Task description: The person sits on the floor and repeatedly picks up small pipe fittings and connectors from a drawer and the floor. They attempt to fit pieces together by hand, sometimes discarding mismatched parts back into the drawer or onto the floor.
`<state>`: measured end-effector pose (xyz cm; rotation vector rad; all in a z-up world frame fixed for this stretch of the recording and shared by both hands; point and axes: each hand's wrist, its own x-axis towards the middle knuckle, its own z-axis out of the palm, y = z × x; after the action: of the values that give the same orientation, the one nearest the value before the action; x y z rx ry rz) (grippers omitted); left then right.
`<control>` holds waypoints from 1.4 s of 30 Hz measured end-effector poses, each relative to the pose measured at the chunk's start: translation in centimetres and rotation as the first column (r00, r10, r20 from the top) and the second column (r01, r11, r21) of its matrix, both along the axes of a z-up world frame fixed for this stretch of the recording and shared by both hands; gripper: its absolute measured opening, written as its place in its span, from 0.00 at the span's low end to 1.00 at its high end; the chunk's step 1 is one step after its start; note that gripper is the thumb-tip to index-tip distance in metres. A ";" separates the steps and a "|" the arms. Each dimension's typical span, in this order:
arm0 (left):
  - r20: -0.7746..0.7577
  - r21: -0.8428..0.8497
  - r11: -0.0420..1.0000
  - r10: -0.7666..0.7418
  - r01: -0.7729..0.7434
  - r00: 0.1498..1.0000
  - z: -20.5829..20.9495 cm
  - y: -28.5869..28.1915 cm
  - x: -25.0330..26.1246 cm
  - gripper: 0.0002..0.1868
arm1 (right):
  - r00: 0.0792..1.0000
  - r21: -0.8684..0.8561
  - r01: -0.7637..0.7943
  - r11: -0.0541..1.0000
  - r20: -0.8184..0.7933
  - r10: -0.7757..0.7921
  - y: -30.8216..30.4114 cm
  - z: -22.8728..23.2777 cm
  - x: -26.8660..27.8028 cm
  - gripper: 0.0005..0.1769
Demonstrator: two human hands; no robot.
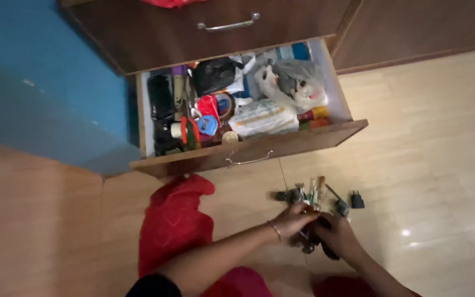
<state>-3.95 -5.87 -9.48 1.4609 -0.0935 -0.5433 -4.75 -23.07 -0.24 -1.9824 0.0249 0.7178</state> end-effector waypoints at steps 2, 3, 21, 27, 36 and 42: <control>-0.088 -0.110 0.993 0.021 -0.031 0.996 -0.3 -0.5 0.5 0.16 | 0.997 0.102 -0.054 0.993 0.061 0.048 0.2 0.8 -0.3 0.15; -0.140 -0.166 0.985 0.026 -0.050 0.990 -0.2 -0.7 0.3 0.16 | 0.994 0.149 -0.083 0.985 0.085 0.071 -0.1 1.1 -0.7 0.16; -0.288 -0.101 0.989 0.074 -0.107 0.955 1.4 1.8 3.2 0.18 | 0.673 -0.299 -0.044 0.953 0.697 0.250 2.4 11.0 2.2 0.23; -0.063 0.025 0.998 0.055 -0.054 0.996 -0.7 1.1 3.5 0.14 | 0.292 -0.623 -0.190 0.759 0.702 0.650 0.8 8.1 3.8 0.33; 0.299 0.389 0.879 -0.404 0.276 0.865 1.0 2.3 3.0 0.26 | 0.802 -0.415 -0.553 0.722 -0.029 0.597 -2.2 6.8 4.9 0.12; 0.256 0.470 0.739 -0.638 0.483 0.727 3.3 3.4 3.3 0.13 | 0.765 -0.290 -0.621 0.728 -0.021 0.644 -3.4 5.5 5.4 0.15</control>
<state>-0.69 -2.49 -6.23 1.9152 -0.8457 -0.7826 0.68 -26.45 5.25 -2.3081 -0.6749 1.1167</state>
